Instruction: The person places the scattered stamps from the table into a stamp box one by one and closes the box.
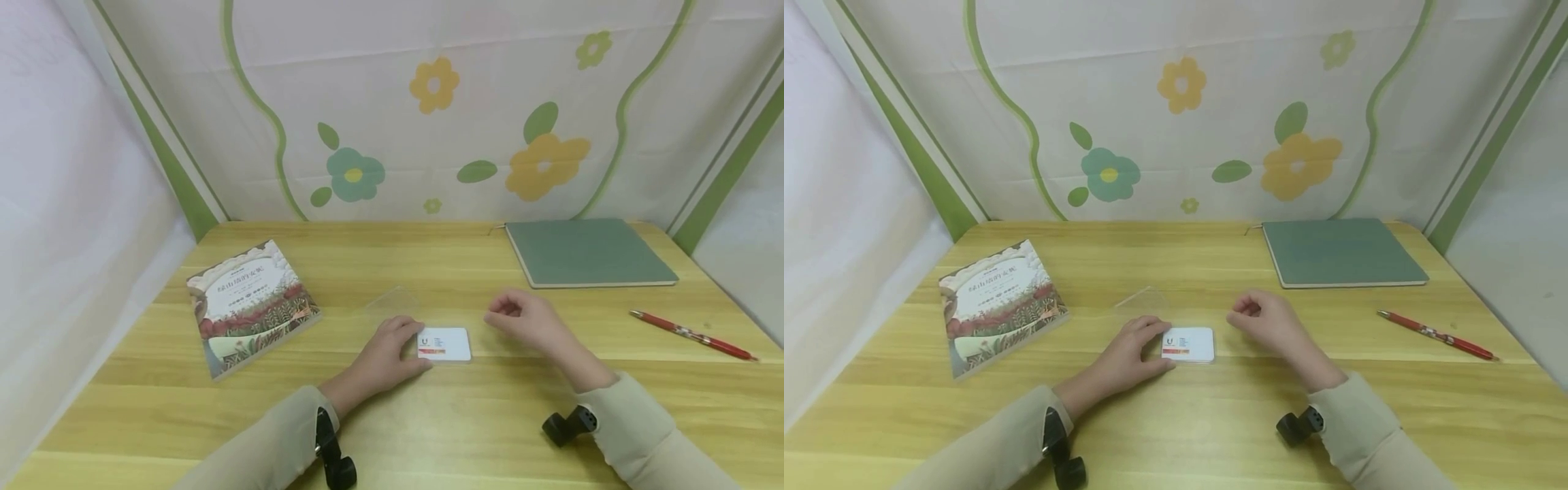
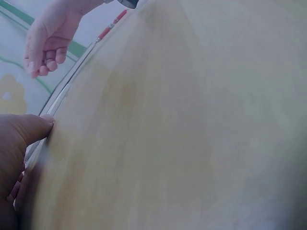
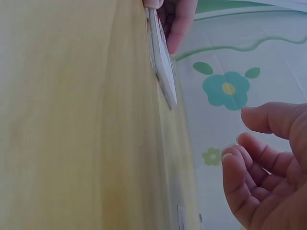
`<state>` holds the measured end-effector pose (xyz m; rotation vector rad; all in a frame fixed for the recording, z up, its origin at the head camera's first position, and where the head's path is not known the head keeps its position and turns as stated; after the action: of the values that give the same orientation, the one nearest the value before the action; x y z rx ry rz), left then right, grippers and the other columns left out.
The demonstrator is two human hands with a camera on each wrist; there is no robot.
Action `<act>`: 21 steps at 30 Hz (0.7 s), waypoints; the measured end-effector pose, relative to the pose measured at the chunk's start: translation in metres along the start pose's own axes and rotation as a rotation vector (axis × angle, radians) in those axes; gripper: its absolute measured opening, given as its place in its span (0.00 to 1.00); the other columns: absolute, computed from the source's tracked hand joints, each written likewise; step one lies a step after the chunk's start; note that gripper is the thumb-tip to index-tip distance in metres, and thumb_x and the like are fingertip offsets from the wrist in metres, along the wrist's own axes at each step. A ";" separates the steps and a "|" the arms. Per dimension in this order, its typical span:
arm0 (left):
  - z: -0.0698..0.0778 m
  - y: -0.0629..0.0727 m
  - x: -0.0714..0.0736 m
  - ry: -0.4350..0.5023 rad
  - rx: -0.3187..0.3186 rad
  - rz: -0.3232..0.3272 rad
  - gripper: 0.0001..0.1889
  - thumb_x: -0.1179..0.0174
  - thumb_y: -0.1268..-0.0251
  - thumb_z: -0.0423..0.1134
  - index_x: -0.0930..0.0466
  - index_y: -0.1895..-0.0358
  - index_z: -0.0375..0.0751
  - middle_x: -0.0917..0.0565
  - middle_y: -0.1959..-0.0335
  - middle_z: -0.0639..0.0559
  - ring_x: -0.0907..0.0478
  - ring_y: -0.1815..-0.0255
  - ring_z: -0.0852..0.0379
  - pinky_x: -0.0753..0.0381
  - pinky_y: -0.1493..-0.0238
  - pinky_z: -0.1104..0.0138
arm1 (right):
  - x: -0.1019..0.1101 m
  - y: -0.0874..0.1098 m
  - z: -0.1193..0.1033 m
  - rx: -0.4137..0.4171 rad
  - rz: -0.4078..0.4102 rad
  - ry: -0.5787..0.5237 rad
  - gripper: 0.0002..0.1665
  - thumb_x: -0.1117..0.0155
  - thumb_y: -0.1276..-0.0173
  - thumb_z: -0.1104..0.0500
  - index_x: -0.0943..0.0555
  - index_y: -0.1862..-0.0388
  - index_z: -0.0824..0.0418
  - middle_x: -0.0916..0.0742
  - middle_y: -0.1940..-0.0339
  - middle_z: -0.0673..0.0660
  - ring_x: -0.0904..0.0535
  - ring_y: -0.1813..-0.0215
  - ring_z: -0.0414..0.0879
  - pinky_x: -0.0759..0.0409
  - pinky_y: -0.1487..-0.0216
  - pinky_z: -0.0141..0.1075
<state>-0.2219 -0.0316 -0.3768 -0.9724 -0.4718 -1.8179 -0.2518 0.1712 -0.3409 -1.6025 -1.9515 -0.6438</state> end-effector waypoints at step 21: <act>0.001 0.002 0.001 0.008 -0.010 0.011 0.32 0.34 0.47 0.48 0.30 0.38 0.38 0.28 0.41 0.47 0.33 0.39 0.50 0.32 0.38 0.56 | 0.027 0.018 0.037 -0.018 0.014 0.104 0.20 0.37 0.37 0.51 0.22 0.55 0.65 0.16 0.60 0.57 0.22 0.56 0.49 0.24 0.60 0.36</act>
<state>-0.2201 -0.0326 -0.3755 -0.9719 -0.4520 -1.8149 -0.2423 0.2189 -0.3497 -1.5598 -1.8630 -0.7271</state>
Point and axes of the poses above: each hand's wrist, its own y-axis away from the middle knuckle, its own x-axis out of the back of the hand, z = x × y, the point moved 9 cm from there along -y, towards the middle knuckle
